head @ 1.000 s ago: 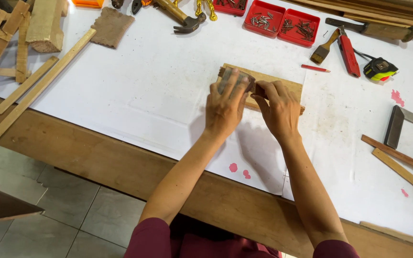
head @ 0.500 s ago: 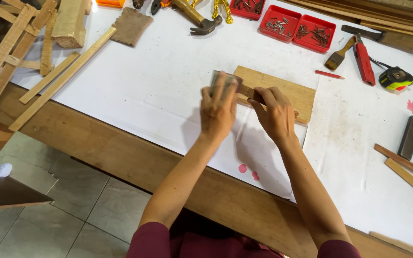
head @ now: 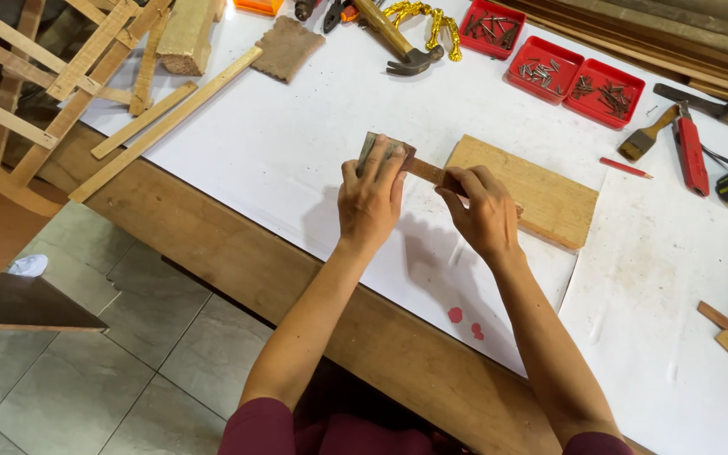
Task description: The recorder is sanding small wooden pieces and measuring them on a workbench.
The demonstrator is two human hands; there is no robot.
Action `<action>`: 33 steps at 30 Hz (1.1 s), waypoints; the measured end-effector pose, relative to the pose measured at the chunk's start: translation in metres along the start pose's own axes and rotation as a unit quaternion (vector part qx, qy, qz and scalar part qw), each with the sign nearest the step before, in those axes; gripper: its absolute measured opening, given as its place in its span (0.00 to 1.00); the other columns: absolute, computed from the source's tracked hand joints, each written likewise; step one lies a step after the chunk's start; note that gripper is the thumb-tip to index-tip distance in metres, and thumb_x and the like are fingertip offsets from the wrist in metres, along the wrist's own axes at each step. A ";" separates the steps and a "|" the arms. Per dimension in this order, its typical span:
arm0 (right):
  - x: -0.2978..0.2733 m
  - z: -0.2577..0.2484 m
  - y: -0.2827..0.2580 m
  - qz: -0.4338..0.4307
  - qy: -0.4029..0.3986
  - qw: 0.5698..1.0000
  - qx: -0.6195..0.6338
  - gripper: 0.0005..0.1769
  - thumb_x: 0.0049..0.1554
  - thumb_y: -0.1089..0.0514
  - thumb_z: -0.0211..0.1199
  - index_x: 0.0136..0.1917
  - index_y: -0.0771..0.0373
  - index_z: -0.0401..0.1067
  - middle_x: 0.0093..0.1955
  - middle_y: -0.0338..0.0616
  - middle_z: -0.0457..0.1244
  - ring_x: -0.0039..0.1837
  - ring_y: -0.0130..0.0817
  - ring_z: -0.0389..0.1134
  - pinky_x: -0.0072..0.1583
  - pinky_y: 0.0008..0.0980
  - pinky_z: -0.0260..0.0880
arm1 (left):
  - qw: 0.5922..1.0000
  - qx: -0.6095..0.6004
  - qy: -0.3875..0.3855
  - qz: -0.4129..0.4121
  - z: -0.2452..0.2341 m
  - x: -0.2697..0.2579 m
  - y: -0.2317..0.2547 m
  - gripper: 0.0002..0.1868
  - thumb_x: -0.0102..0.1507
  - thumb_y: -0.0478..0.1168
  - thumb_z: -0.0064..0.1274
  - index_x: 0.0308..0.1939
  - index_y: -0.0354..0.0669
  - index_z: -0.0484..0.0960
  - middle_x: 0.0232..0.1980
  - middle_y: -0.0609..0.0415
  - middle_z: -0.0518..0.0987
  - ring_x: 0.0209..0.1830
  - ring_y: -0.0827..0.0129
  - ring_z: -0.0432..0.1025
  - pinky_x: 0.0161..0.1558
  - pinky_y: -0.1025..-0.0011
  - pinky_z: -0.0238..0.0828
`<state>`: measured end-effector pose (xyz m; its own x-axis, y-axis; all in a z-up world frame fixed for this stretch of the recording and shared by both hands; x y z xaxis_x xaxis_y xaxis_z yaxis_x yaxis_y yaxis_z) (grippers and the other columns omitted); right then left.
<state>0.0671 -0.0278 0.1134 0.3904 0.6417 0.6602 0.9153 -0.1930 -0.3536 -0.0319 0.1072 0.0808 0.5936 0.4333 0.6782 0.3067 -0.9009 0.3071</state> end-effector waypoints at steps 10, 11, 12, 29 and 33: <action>0.023 0.039 -0.018 0.006 -0.024 0.996 0.080 0.17 0.57 0.63 0.72 0.59 0.66 0.76 0.50 0.47 0.68 0.50 0.40 0.74 0.51 0.34 0.77 | 0.999 0.016 -0.004 -0.047 -0.009 0.000 -0.038 0.19 0.67 0.43 0.57 0.62 0.50 0.81 0.73 0.56 0.72 0.55 0.52 0.68 0.45 0.62 0.81; 0.027 0.044 -0.021 0.009 -0.029 0.997 0.077 0.16 0.56 0.63 0.73 0.58 0.66 0.76 0.49 0.48 0.68 0.49 0.41 0.74 0.50 0.35 0.76 | 0.999 0.015 -0.002 -0.044 0.000 -0.003 -0.038 0.20 0.67 0.43 0.58 0.63 0.49 0.80 0.73 0.54 0.71 0.54 0.52 0.68 0.44 0.62 0.81; 0.031 0.048 -0.024 0.012 -0.034 0.997 0.073 0.16 0.56 0.64 0.73 0.57 0.66 0.77 0.49 0.48 0.69 0.48 0.42 0.74 0.49 0.36 0.75 | 0.999 0.014 0.001 -0.041 0.009 -0.007 -0.039 0.21 0.67 0.43 0.58 0.65 0.48 0.80 0.72 0.51 0.70 0.54 0.52 0.68 0.44 0.63 0.81; 0.051 0.092 -0.039 -0.002 -0.056 0.989 0.135 0.16 0.57 0.63 0.73 0.58 0.66 0.77 0.51 0.47 0.69 0.50 0.39 0.75 0.51 0.34 0.78 | 0.996 0.036 0.033 -0.078 -0.042 0.002 -0.092 0.20 0.65 0.42 0.61 0.61 0.50 0.82 0.72 0.51 0.70 0.56 0.51 0.68 0.46 0.63 0.81; 0.056 0.094 -0.041 -0.007 -0.053 0.988 0.142 0.16 0.56 0.64 0.72 0.58 0.67 0.76 0.52 0.48 0.69 0.51 0.38 0.76 0.52 0.32 0.79 | 0.994 0.032 0.029 -0.098 -0.055 0.007 -0.095 0.21 0.63 0.42 0.62 0.61 0.48 0.82 0.74 0.43 0.65 0.55 0.51 0.68 0.45 0.63 0.81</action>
<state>0.0425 0.0862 0.1024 0.3509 0.7203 0.5984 0.8502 0.0228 -0.5260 -0.0977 0.1949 0.0928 0.4749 0.5966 0.6469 0.4602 -0.7950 0.3953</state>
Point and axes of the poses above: each hand's wrist, its own x-axis towards the middle knuckle, its own z-axis out of the palm, y = z × x, the point moved 10 cm from there along x, towards the middle knuckle
